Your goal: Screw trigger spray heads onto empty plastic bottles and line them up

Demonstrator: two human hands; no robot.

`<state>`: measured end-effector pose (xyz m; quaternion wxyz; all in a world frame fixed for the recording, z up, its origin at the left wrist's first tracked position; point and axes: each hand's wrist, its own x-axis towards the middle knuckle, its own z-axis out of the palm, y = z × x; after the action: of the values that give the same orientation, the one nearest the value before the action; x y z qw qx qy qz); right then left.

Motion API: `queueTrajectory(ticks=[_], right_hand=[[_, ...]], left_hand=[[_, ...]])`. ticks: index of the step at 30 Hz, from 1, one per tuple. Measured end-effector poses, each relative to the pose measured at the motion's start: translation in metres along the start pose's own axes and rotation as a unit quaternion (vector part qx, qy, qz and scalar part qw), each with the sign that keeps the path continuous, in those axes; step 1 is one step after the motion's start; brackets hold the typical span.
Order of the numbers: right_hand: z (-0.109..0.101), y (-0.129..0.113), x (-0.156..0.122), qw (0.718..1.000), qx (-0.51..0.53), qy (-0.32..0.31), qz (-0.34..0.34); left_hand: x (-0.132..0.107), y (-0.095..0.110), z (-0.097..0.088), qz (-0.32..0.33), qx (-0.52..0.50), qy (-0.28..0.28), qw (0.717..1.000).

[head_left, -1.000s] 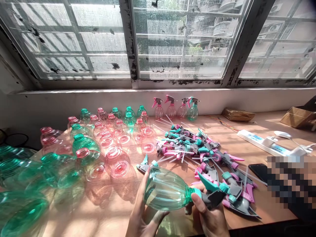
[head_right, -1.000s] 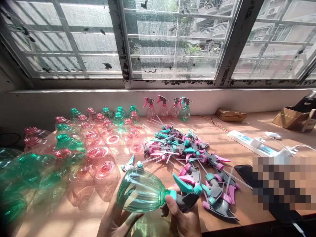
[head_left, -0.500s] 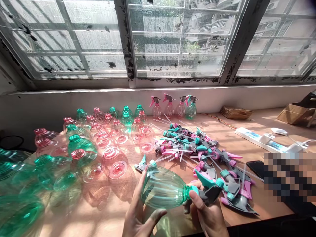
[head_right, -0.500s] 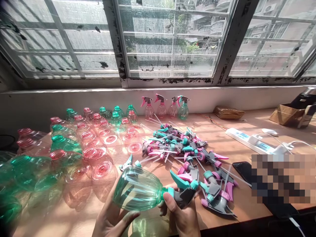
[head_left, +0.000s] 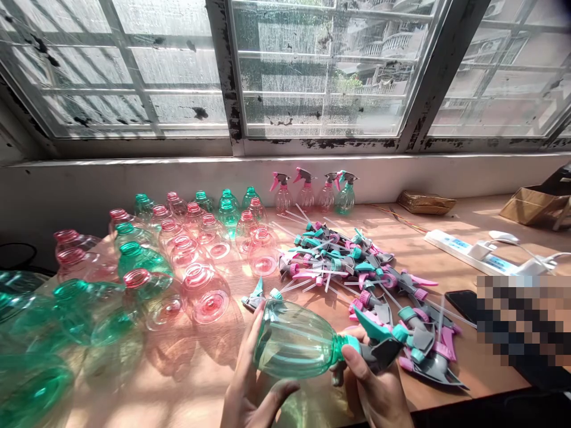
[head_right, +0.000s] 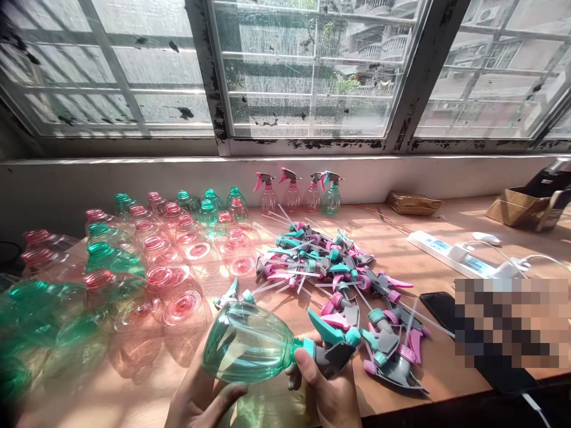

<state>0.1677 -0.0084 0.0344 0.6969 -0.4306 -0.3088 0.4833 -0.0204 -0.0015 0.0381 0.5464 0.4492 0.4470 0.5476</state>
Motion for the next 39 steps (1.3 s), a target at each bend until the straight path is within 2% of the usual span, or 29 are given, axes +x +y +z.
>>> queueTrajectory(ticks=[5, 11, 15, 19, 24, 28, 33, 39], right_hand=[[-0.001, 0.002, 0.001, 1.0, 0.012, 0.006, -0.001], [0.001, 0.0, -0.002, 1.0, 0.0, -0.013, 0.005], [-0.002, 0.001, -0.001, 1.0, 0.008, -0.02, 0.006], [-0.005, 0.004, 0.001, 0.999, 0.037, -0.008, 0.021], [-0.008, 0.007, 0.002, 0.999, 0.025, -0.032, 0.007], [-0.005, 0.003, 0.0, 0.999, 0.011, -0.033, 0.012], [-0.007, 0.005, 0.0, 0.999, 0.021, -0.025, 0.017], [-0.008, 0.007, 0.001, 0.999, 0.04, -0.024, 0.012]], left_hand=[[-0.004, 0.0, 0.007, 0.032, -0.037, -0.003, 0.999], [-0.001, 0.009, 0.005, 0.004, -0.035, -0.009, 0.999], [0.003, 0.001, -0.003, 0.026, -0.011, -0.009, 1.0], [0.001, -0.009, -0.003, 0.014, 0.0, -0.009, 1.0], [-0.003, -0.004, 0.003, 0.022, -0.025, -0.004, 0.999], [0.0, 0.003, 0.0, 0.028, -0.019, -0.015, 0.999], [0.003, -0.005, -0.007, 0.037, 0.021, -0.01, 0.999], [-0.003, -0.011, -0.001, 0.034, -0.001, -0.013, 0.999]])
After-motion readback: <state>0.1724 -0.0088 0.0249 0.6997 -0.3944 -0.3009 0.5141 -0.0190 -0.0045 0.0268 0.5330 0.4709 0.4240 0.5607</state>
